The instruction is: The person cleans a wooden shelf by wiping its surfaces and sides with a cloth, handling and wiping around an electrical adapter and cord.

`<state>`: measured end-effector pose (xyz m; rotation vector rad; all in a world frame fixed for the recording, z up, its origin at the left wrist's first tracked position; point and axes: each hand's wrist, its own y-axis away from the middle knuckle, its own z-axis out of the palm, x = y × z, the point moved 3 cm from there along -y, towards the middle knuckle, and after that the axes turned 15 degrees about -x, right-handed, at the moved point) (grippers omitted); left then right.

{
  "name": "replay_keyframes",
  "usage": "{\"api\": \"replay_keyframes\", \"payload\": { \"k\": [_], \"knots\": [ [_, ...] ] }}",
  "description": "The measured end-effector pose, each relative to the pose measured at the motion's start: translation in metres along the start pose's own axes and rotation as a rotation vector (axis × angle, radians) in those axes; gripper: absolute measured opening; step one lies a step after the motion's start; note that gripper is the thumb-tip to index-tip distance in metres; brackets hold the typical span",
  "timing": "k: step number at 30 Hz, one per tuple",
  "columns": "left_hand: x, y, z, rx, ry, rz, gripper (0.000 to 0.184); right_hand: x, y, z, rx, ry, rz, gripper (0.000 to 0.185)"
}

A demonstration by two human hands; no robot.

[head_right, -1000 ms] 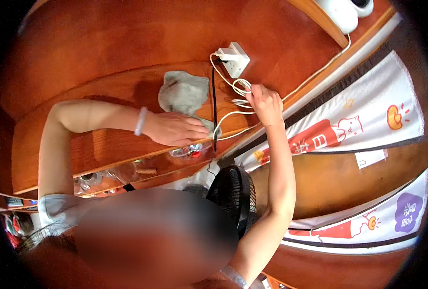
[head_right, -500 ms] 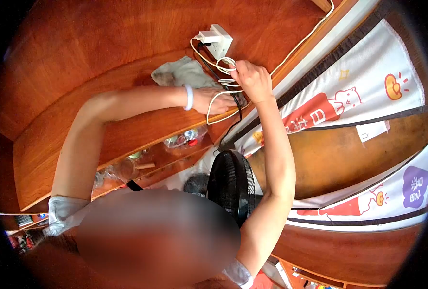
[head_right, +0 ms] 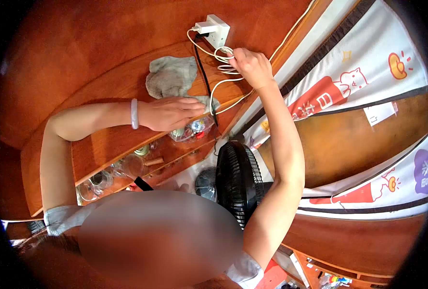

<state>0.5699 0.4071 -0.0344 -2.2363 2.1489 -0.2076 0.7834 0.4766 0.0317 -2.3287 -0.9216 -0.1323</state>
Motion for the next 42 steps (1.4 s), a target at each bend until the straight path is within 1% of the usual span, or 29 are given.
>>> {"api": "replay_keyframes", "payload": {
  "k": [1,3,4,5,7,9,11,12,13,14,15,17,18,19,21,23,25,26,27,29,30,31,32,34,35,37,39,40,42],
  "knots": [
    [-0.002,-0.006,-0.001,-0.003,0.003,0.003,0.032,0.000,0.001,0.000,-0.001,-0.001,0.004,0.018],
    [-0.013,-0.026,0.003,-0.236,0.104,-0.056,0.043,-0.002,-0.001,-0.002,0.000,-0.005,0.004,0.018],
    [-0.016,-0.033,0.007,-0.067,-0.247,0.122,0.044,-0.002,-0.002,-0.003,0.002,-0.003,-0.001,0.018],
    [-0.026,-0.043,0.016,-0.063,-0.251,0.117,0.044,-0.002,-0.002,-0.003,0.003,-0.002,-0.007,0.018],
    [-0.044,-0.073,0.018,-0.080,0.064,-0.030,0.043,-0.003,-0.002,-0.003,0.007,0.008,-0.018,0.018],
    [-0.057,-0.099,0.022,-0.160,0.137,-0.098,0.040,-0.003,-0.003,-0.004,-0.001,0.006,0.000,0.017],
    [-0.063,-0.115,0.023,-0.153,0.153,-0.101,0.039,-0.005,-0.002,-0.006,0.007,0.023,-0.005,0.018],
    [-0.065,-0.118,0.023,-0.187,0.170,-0.118,0.039,-0.005,-0.002,-0.005,0.002,0.031,0.009,0.019],
    [-0.065,-0.116,0.021,-0.224,0.185,-0.138,0.039,-0.005,-0.003,-0.004,0.001,0.036,0.022,0.020],
    [-0.068,-0.114,0.027,-0.122,0.171,-0.109,0.039,-0.006,-0.002,-0.005,-0.010,0.073,0.055,0.021],
    [-0.062,-0.110,0.025,-0.071,0.170,-0.124,0.040,-0.007,-0.003,-0.005,-0.028,0.071,0.057,0.020],
    [-0.056,-0.100,0.020,-0.151,0.078,-0.100,0.040,-0.005,-0.002,-0.006,-0.026,0.060,0.035,0.019],
    [-0.055,-0.092,0.020,-0.070,0.055,-0.078,0.038,-0.006,-0.002,-0.008,-0.006,0.047,0.023,0.018],
    [-0.059,-0.081,0.018,-0.040,0.053,-0.094,0.034,-0.006,-0.003,-0.007,-0.001,0.044,0.019,0.018],
    [-0.088,-0.067,0.013,-0.205,0.025,-0.171,0.031,-0.006,-0.002,-0.007,-0.035,0.059,0.043,0.017],
    [-0.128,-0.050,0.012,-0.223,-0.170,-0.141,0.031,-0.007,-0.003,-0.006,-0.020,0.045,0.030,0.017],
    [-0.148,-0.047,-0.009,-0.443,-0.162,-0.357,0.033,-0.006,-0.003,-0.008,-0.009,0.052,0.013,0.016],
    [-0.201,-0.048,0.016,-0.349,-0.182,-0.456,0.035,-0.006,-0.003,-0.008,-0.022,0.048,0.016,0.015],
    [-0.205,-0.049,0.010,-0.253,-0.199,-0.555,0.036,-0.006,-0.003,-0.007,-0.037,0.043,0.017,0.015],
    [-0.227,-0.046,-0.003,-0.278,0.094,-0.913,0.039,-0.007,-0.003,-0.008,-0.060,0.048,0.019,0.016],
    [-0.241,-0.048,-0.001,-0.435,0.015,-0.817,0.041,-0.005,-0.003,-0.005,-0.058,0.060,0.025,0.017],
    [-0.273,-0.048,0.014,-0.427,0.007,-0.808,0.041,-0.003,-0.001,-0.002,-0.056,0.068,0.032,0.018],
    [-0.313,-0.048,0.040,-0.436,-0.129,-0.825,0.042,-0.001,0.000,-0.001,-0.042,0.047,0.015,0.019],
    [-0.305,-0.047,0.044,-0.454,-0.257,-0.836,0.043,-0.005,-0.002,-0.004,-0.031,0.054,0.035,0.020],
    [-0.303,-0.044,0.044,-0.340,-0.170,-0.900,0.042,-0.006,-0.002,-0.006,-0.018,0.067,0.046,0.020],
    [-0.241,-0.037,-0.005,0.042,0.154,-1.004,0.040,-0.003,0.000,-0.004,0.003,0.047,0.025,0.020],
    [-0.252,-0.031,-0.009,0.106,0.234,-0.950,0.032,-0.003,0.000,-0.002,-0.010,0.054,0.021,0.020],
    [-0.254,-0.024,-0.012,0.109,0.226,-0.952,0.032,-0.005,-0.002,-0.004,0.002,0.060,0.032,0.020],
    [-0.251,-0.013,-0.029,-0.207,0.029,-0.893,0.019,-0.003,-0.001,-0.002,0.006,0.056,0.032,0.020]
  ]
}}
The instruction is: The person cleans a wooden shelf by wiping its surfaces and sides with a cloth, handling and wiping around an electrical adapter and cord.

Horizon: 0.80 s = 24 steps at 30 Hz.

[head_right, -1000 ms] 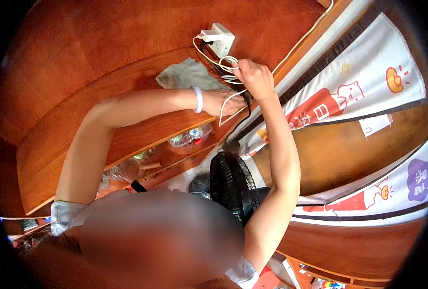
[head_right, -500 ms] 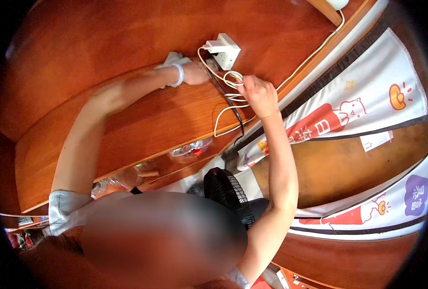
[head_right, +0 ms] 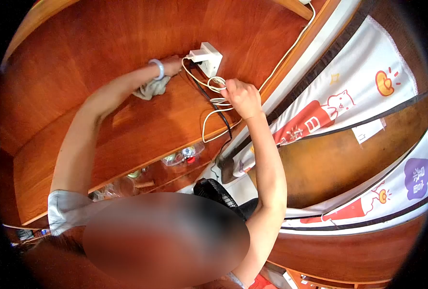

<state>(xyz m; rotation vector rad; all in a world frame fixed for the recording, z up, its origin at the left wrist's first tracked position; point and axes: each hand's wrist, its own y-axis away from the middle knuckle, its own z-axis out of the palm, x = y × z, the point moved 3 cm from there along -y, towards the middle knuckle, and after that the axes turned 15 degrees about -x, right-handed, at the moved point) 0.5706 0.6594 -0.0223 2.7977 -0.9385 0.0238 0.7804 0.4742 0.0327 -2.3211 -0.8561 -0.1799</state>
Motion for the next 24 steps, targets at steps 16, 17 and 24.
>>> {"api": "replay_keyframes", "payload": {
  "k": [16,17,24],
  "knots": [
    [0.016,0.016,-0.088,0.445,-0.028,0.271,0.026,-0.003,0.001,-0.003,-0.011,0.002,0.012,0.021],
    [0.018,0.011,-0.090,0.451,-0.034,0.284,0.026,-0.002,0.000,-0.004,-0.026,-0.007,0.014,0.021],
    [0.092,0.025,-0.094,0.528,0.025,0.709,0.024,0.000,0.001,0.001,-0.014,0.018,0.004,0.022]
  ]
}}
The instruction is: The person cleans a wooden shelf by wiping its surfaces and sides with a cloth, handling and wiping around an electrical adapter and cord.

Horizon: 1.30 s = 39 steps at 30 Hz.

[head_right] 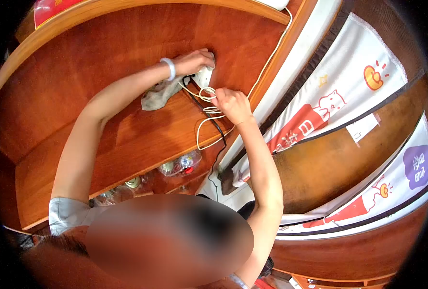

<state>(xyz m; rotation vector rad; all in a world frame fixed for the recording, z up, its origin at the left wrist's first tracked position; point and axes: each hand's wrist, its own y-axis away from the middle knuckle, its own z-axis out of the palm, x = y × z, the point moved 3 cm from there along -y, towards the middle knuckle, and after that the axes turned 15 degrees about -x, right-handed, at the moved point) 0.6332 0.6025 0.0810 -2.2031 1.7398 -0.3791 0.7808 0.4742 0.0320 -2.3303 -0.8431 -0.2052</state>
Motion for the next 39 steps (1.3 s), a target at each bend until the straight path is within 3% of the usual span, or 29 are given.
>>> {"api": "replay_keyframes", "payload": {
  "k": [3,5,7,8,9,11,12,14,15,17,24,31,34,36,37,39],
  "knots": [
    [-0.022,0.005,0.010,-0.088,-0.182,0.033,0.027,-0.001,0.000,-0.001,0.027,-0.021,-0.021,0.022],
    [-0.078,0.020,0.022,-0.164,-0.297,-0.271,0.030,-0.001,0.000,0.001,0.027,0.002,-0.017,0.022],
    [-0.070,0.031,0.000,-0.557,-0.301,-0.591,0.034,0.000,0.000,-0.001,0.028,-0.001,-0.028,0.022],
    [-0.073,0.047,0.001,-0.288,-0.155,-0.425,0.034,0.000,0.001,-0.003,0.018,-0.012,-0.017,0.022],
    [-0.071,0.053,0.004,-0.168,0.005,-0.520,0.028,0.001,0.001,-0.004,0.028,-0.007,-0.013,0.022],
    [-0.068,0.060,0.009,-0.106,0.378,-0.459,0.025,-0.001,0.000,-0.003,0.014,0.022,-0.009,0.023],
    [-0.062,0.064,0.010,-0.110,0.379,-0.468,0.025,-0.001,0.000,-0.004,0.043,-0.028,-0.046,0.022],
    [-0.053,0.065,0.012,-0.022,0.685,-0.503,0.041,0.000,0.000,-0.004,0.031,-0.035,-0.036,0.022],
    [-0.043,0.063,0.010,-0.023,0.686,-0.507,0.041,-0.001,0.000,-0.004,0.019,-0.037,-0.027,0.022],
    [-0.029,0.061,0.009,-0.265,0.426,-0.711,0.053,-0.002,0.000,-0.002,0.026,-0.035,-0.031,0.023],
    [-0.024,0.055,0.012,-0.150,0.379,-0.656,0.051,-0.001,0.000,-0.003,0.013,-0.028,-0.031,0.020],
    [-0.039,0.063,-0.009,-0.286,0.401,-0.681,0.040,0.000,0.001,-0.004,0.002,-0.046,-0.016,0.019],
    [-0.058,0.065,-0.029,-0.103,0.395,-0.786,0.027,0.000,0.000,-0.002,0.014,-0.050,-0.016,0.021],
    [-0.100,0.054,-0.026,0.352,0.585,-0.678,0.019,-0.001,0.001,0.000,0.026,-0.039,-0.008,0.021],
    [-0.079,0.046,-0.032,0.350,0.590,-0.668,0.019,-0.001,0.001,-0.002,0.040,-0.026,-0.004,0.021],
    [-0.037,0.025,-0.035,0.480,1.174,-0.499,0.015,0.000,0.001,-0.003,0.024,-0.029,-0.002,0.022]
  ]
}}
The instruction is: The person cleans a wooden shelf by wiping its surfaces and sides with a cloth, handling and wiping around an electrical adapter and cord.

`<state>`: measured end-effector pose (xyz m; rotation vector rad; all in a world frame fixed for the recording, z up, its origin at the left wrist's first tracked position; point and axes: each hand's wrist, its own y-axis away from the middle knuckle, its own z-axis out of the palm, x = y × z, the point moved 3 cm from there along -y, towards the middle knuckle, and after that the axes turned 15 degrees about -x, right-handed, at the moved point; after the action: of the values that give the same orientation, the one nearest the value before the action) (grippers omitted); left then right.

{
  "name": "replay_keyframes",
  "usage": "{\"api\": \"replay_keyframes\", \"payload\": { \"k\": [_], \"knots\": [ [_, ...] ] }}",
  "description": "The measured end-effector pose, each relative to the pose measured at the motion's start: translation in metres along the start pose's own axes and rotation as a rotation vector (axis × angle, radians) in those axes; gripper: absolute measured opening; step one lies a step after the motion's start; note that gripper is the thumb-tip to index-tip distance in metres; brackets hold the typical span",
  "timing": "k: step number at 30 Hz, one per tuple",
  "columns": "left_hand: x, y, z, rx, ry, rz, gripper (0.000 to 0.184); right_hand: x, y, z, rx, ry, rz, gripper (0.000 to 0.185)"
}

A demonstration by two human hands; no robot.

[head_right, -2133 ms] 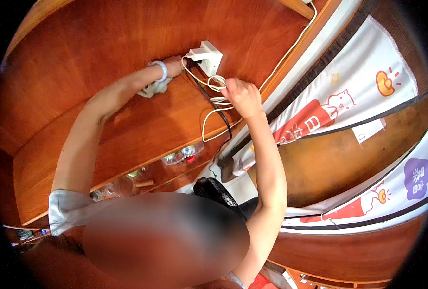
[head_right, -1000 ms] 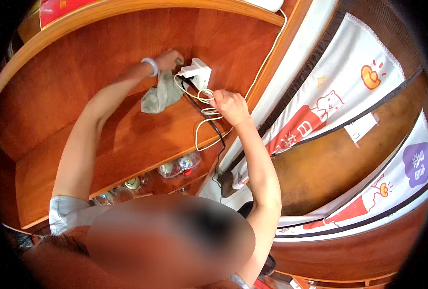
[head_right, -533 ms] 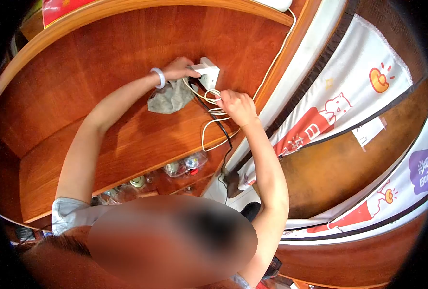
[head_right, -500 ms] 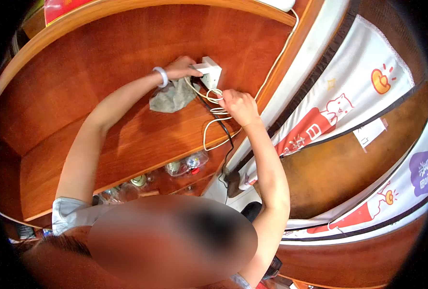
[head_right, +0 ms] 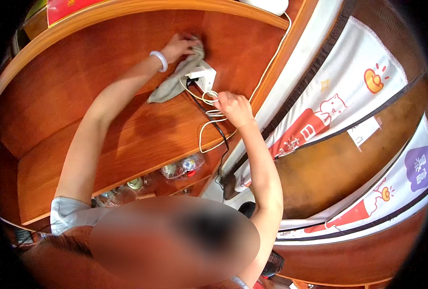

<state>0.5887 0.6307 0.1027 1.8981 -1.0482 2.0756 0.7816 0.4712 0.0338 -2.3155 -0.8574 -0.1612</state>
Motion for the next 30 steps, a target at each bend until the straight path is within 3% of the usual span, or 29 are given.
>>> {"api": "replay_keyframes", "payload": {
  "k": [1,2,5,6,8,13,14,17,19,20,23,25,26,28,30],
  "knots": [
    [-0.009,-0.004,0.011,-0.096,0.038,0.022,0.016,0.000,0.000,0.000,-0.007,0.009,0.005,0.022],
    [-0.018,-0.005,0.019,-0.348,-0.058,0.010,0.012,0.000,-0.001,0.002,-0.013,0.016,0.010,0.023],
    [-0.027,-0.008,0.037,-0.374,-0.704,0.072,0.018,-0.001,-0.002,-0.001,0.007,0.007,-0.011,0.024],
    [-0.023,-0.006,0.043,-0.384,-0.701,0.071,0.018,-0.001,-0.002,-0.001,0.013,0.005,-0.020,0.024],
    [-0.008,0.003,0.055,-0.320,-1.007,0.119,0.025,0.000,0.000,0.001,0.000,0.007,-0.010,0.023],
    [-0.028,-0.016,0.037,-0.086,-1.044,0.009,0.037,0.001,-0.002,0.002,-0.001,0.012,-0.009,0.021],
    [-0.037,-0.023,0.029,-0.002,-1.092,-0.034,0.036,0.000,-0.001,0.001,0.006,-0.005,-0.033,0.021],
    [-0.036,-0.034,0.020,-0.013,-1.136,-0.112,0.035,0.001,0.000,0.001,-0.015,-0.014,-0.015,0.020],
    [-0.040,-0.033,0.010,0.195,-1.207,-0.135,0.031,-0.001,0.000,-0.001,-0.041,-0.024,-0.015,0.020],
    [-0.040,-0.036,0.004,0.201,-1.209,-0.112,0.031,0.000,0.000,-0.001,-0.060,0.009,-0.012,0.020],
    [-0.034,-0.039,0.001,0.122,-1.006,-0.028,0.023,0.000,0.000,0.002,-0.036,0.075,0.023,0.022],
    [-0.016,-0.028,0.024,-0.140,-0.848,0.240,0.022,0.001,-0.001,0.001,-0.027,0.068,0.023,0.022],
    [-0.010,-0.015,0.043,-0.239,-0.972,0.257,0.021,-0.001,-0.001,0.002,-0.025,0.057,0.022,0.022],
    [-0.022,-0.007,0.059,-0.179,-1.092,0.126,0.022,0.000,-0.001,0.002,-0.011,0.010,-0.008,0.022],
    [-0.024,-0.007,0.060,-0.197,-1.029,0.105,0.024,-0.001,-0.001,0.001,-0.016,0.029,-0.009,0.021]
  ]
}}
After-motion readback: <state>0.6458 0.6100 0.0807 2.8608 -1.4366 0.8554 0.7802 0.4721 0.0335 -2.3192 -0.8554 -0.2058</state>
